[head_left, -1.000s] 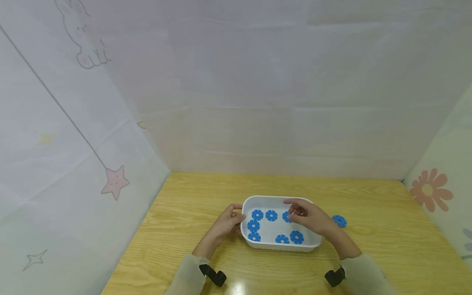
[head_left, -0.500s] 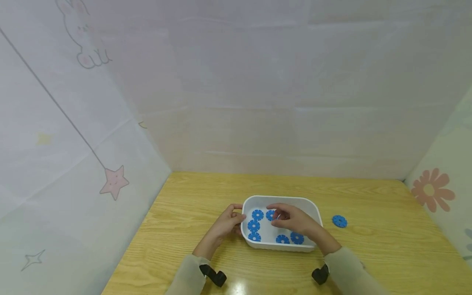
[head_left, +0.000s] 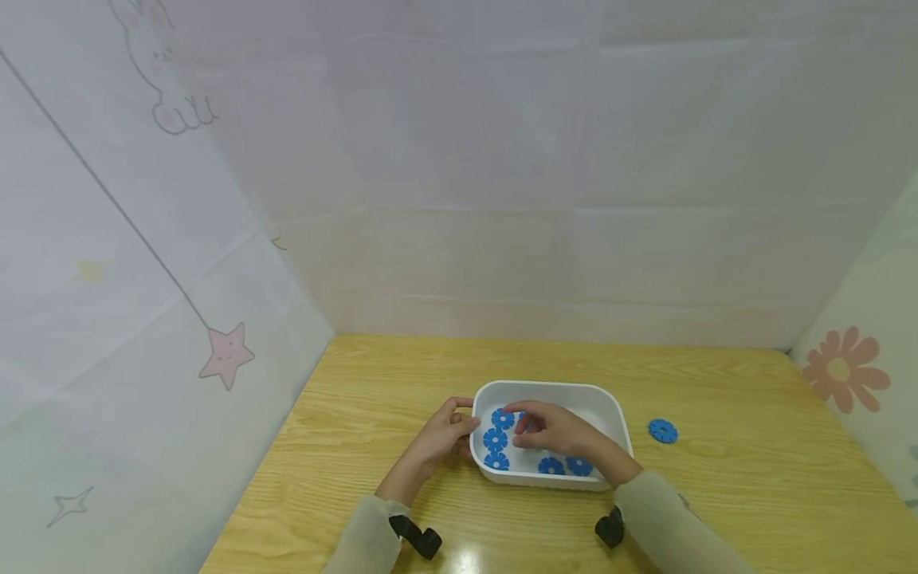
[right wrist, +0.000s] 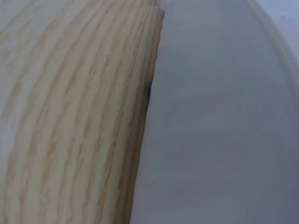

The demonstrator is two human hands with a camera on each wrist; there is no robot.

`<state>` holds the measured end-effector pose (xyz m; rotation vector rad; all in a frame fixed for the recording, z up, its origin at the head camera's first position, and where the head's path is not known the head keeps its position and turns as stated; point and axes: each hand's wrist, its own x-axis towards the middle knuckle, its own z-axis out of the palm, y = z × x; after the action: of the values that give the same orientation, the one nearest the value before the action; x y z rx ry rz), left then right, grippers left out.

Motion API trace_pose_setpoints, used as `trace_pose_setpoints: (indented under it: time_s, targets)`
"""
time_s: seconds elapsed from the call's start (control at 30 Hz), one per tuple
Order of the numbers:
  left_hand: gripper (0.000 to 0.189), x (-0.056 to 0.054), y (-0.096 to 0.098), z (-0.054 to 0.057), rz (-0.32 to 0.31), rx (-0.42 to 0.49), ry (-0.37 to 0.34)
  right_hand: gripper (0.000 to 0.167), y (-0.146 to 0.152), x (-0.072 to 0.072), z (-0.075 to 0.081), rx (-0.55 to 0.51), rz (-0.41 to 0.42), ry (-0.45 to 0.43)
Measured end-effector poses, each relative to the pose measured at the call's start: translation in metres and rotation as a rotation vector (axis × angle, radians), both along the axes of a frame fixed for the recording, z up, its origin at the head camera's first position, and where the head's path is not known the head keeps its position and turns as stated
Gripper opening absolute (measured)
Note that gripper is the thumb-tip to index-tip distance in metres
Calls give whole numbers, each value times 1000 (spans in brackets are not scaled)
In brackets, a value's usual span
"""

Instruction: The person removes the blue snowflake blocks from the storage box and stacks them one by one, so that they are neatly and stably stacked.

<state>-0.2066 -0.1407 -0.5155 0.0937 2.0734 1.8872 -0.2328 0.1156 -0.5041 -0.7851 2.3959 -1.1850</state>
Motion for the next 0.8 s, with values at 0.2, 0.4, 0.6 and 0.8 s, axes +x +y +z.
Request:
trace_pose_setpoints:
  time_s: [0.2, 0.4, 0.6, 0.8]
  targets:
    - [47, 0, -1, 1, 3, -2, -9, 49, -6, -1, -4, 51, 32, 16]
    - [48, -2, -2, -4, -4, 24, 4, 48, -14, -4, -9, 119, 45, 51]
    - [47, -3, -2, -6, -6, 32, -5, 46, -23, -6, -15, 180, 5, 50]
    - [45, -2, -2, -5, -1, 17, -3, 47, -30, -7, -18, 261, -14, 67]
